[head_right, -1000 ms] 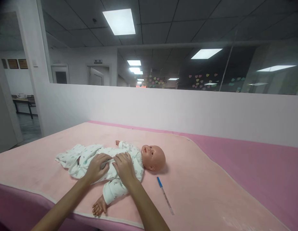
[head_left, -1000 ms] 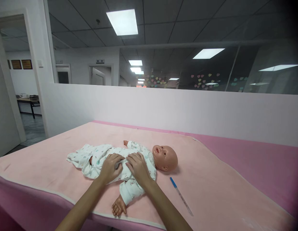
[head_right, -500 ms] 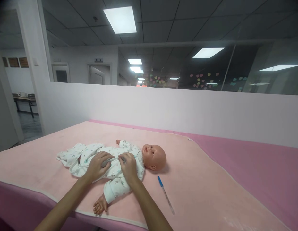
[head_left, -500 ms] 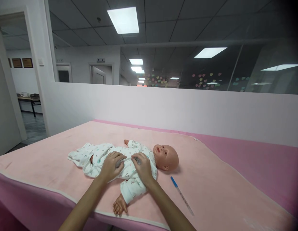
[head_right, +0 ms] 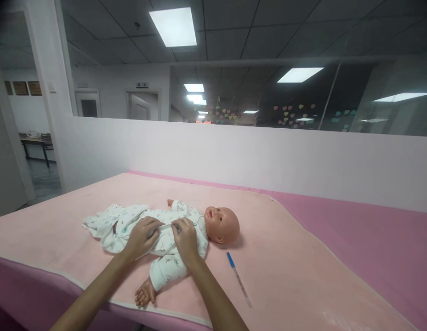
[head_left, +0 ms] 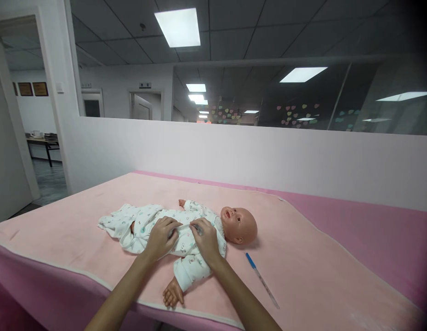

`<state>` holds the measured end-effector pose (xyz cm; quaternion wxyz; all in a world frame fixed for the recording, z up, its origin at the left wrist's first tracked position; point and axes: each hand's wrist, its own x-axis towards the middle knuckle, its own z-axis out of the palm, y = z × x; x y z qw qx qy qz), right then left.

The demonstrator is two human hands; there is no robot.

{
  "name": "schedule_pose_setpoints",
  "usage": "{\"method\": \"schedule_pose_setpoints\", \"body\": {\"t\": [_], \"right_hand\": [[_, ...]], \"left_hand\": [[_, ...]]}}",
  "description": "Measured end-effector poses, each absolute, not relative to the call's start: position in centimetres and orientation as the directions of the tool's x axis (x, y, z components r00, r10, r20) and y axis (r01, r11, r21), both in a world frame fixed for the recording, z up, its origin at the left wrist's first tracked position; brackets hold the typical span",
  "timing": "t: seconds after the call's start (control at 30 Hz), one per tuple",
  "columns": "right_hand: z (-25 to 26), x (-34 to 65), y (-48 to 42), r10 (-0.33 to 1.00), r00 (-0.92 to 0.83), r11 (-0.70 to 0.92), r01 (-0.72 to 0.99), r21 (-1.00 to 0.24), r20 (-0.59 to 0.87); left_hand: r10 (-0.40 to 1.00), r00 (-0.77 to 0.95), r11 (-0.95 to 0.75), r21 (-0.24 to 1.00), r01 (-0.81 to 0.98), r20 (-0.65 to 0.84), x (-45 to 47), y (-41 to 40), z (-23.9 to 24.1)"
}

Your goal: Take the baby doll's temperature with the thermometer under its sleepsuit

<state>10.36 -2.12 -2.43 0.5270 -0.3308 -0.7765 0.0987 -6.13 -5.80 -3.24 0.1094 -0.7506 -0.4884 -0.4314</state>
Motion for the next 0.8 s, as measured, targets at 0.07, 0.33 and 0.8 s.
{"method": "schedule_pose_setpoints", "body": {"t": [0.07,0.33,0.8], "right_hand": [[-2.46,10.37,-2.15,0.615,-0.233,0.765,0.408,-0.499,0.753],[-2.65,10.35,-2.11,0.604,-0.235,0.773,0.404,-0.488,0.762],[-2.64,10.38,-2.21,0.601,-0.265,0.775,0.424,-0.469,0.754]], "left_hand": [[0.641,0.139,-0.501,0.275,0.821,0.755,-6.14,-5.81,-3.26],[0.648,0.107,-0.514,0.329,0.792,0.754,-6.12,-5.97,-3.05],[0.706,0.069,-0.518,0.447,0.729,0.705,-5.92,-6.11,-3.06]]}}
